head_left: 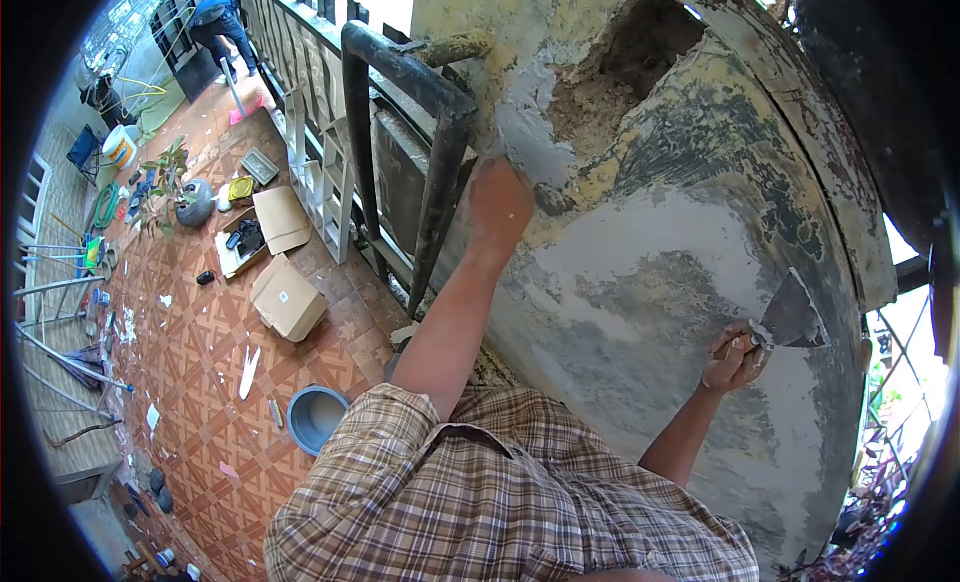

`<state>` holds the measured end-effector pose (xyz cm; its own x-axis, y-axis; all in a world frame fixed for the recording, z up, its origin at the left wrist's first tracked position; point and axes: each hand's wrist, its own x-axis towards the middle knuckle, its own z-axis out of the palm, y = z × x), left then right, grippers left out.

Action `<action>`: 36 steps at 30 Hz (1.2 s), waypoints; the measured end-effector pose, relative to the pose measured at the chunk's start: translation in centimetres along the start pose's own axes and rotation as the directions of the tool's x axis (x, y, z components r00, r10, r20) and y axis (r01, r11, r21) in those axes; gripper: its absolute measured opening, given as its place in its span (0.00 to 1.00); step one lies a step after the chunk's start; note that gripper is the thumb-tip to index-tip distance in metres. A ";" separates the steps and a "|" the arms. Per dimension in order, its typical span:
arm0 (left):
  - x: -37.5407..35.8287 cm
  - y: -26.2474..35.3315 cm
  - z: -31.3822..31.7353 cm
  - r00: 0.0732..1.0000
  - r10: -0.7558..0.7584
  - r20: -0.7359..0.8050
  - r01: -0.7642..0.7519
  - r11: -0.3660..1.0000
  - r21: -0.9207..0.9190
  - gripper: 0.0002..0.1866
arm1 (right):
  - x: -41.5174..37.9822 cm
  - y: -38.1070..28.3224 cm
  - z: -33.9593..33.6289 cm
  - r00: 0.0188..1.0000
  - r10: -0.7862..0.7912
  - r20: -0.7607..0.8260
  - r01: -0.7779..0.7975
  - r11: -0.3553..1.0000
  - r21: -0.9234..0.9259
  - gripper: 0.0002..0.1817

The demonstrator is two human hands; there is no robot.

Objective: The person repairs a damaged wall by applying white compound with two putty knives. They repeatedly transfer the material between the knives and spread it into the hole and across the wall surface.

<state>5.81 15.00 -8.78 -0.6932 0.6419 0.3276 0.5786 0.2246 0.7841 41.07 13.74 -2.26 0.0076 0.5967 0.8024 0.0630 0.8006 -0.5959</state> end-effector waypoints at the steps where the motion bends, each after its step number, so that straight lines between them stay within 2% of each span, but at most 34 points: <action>1: -0.5 1.1 -0.6 1.000 0.004 0.000 -0.004 1.000 -0.001 0.09 | 0.0 0.0 0.0 1.000 -0.002 -0.003 0.002 1.000 -0.001 0.14; 4: -3.1 3.1 -2.5 0.996 0.067 0.055 -0.065 0.997 -0.037 0.10 | 0.1 0.0 0.1 1.000 -0.003 0.000 0.003 1.000 -0.010 0.14; 6: -3.6 3.1 -3.4 0.982 0.158 -0.100 -0.169 0.979 -0.113 0.14 | 0.2 -0.3 0.2 1.000 0.021 -0.012 -0.021 1.000 -0.012 0.14; 7: -3.0 3.6 -4.4 0.981 0.164 -0.101 -0.175 0.978 -0.113 0.14 | 0.2 -0.2 0.2 1.000 0.018 -0.017 -0.018 1.000 -0.011 0.14; 9: -1.6 4.3 -6.4 0.963 0.157 -0.218 -0.199 0.962 -0.187 0.16 | 0.1 -0.2 0.1 1.000 0.022 -0.019 -0.022 1.000 0.006 0.14; 12: 0.6 4.0 -6.1 0.937 0.194 -0.289 -0.232 0.967 -0.105 0.17 | 0.0 -0.1 0.1 0.999 0.027 -0.042 -0.026 0.999 0.021 0.14; 13: 1.0 4.1 -6.1 0.935 0.201 -0.293 -0.239 0.966 -0.100 0.17 | 0.0 0.0 0.2 0.999 0.025 -0.048 -0.024 0.999 0.028 0.14; 15: 1.4 4.4 -5.9 0.986 0.061 -0.155 -0.068 0.997 -0.042 0.15 | 0.1 -0.2 0.2 0.998 0.026 -0.051 -0.024 0.999 0.036 0.13; 16: 1.7 4.4 -5.8 0.985 0.064 -0.158 -0.071 0.997 -0.042 0.15 | 0.1 -0.2 0.2 0.998 0.023 -0.053 -0.021 0.999 0.038 0.13; 18: 2.2 4.5 -5.5 0.998 -0.045 -0.041 0.045 0.999 -0.012 0.13 | 0.1 -0.4 0.3 0.999 0.031 -0.041 -0.029 0.999 0.042 0.13; 22: 3.9 4.1 -3.4 0.990 0.023 -0.141 -0.021 1.000 0.011 0.08 | 0.2 -0.8 0.1 0.999 0.023 0.025 -0.024 0.999 0.027 0.11; 25: 4.7 5.3 -3.9 0.992 -0.003 -0.128 -0.001 1.000 -0.030 0.12 | 0.2 -0.8 0.0 0.999 0.032 0.038 -0.033 0.999 0.035 0.11; 27: 5.2 6.1 -5.0 0.995 0.092 -0.038 -0.089 0.993 0.077 0.12 | 0.1 -0.7 0.0 0.999 0.032 0.032 -0.034 0.997 0.064 0.11; 28: 5.5 6.7 -5.4 0.995 0.091 -0.039 -0.088 0.993 0.078 0.12 | 0.1 -0.6 0.0 0.999 0.032 0.034 -0.034 0.997 0.066 0.11; 30: 6.1 7.8 -5.9 0.997 0.007 -0.083 -0.012 0.998 -0.068 0.13 | 0.0 -0.2 -0.1 1.000 -0.001 0.024 0.000 0.999 0.048 0.13; 36: 6.9 9.5 -7.6 0.990 0.062 -0.124 -0.073 0.994 -0.082 0.14 | -0.1 -0.2 0.0 1.000 0.016 0.015 -0.017 0.998 0.065 0.14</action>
<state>3.24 16.01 4.98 -0.7036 0.5591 0.4387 0.5906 0.1167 0.7985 41.06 13.53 -2.27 -0.0067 0.6101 0.7923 -0.0019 0.7923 -0.6102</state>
